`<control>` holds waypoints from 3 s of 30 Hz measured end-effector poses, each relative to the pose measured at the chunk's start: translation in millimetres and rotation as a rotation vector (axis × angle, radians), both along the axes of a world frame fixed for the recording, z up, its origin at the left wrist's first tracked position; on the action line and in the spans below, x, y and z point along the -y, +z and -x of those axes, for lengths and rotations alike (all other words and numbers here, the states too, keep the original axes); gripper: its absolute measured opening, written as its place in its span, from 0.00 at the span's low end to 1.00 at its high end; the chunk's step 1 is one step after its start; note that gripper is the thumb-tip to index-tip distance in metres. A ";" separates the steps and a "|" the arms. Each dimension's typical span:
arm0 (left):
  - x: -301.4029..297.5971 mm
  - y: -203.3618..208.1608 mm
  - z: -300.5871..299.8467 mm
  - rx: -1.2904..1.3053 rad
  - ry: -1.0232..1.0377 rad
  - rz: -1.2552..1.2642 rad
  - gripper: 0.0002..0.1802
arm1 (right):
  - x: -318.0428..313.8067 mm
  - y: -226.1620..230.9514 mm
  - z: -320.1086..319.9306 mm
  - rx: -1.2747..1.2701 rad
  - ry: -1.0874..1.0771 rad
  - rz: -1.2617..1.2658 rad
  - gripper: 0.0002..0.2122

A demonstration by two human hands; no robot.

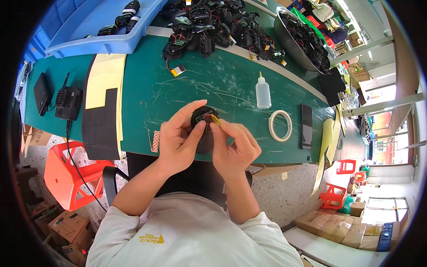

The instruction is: Assemble electronic device components by applying adhesive, tape, and connecting wires.

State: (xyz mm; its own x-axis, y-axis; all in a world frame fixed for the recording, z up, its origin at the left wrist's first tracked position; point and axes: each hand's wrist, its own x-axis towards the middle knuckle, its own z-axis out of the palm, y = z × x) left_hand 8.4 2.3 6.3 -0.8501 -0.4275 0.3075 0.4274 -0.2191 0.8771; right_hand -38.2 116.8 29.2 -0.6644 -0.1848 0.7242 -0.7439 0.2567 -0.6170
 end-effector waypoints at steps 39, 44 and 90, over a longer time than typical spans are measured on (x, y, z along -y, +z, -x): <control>-7.1 0.8 -105.9 -0.173 -0.626 -0.108 0.33 | -79.2 1.8 -47.9 0.930 1.110 0.409 0.18; -13.0 1.5 -113.7 -0.081 -0.597 -0.284 0.35 | -87.1 31.0 -59.7 0.966 0.811 0.144 0.14; -21.8 6.4 -125.7 0.481 -0.797 -0.329 0.28 | -3.4 44.6 -35.2 0.198 0.478 -0.412 0.05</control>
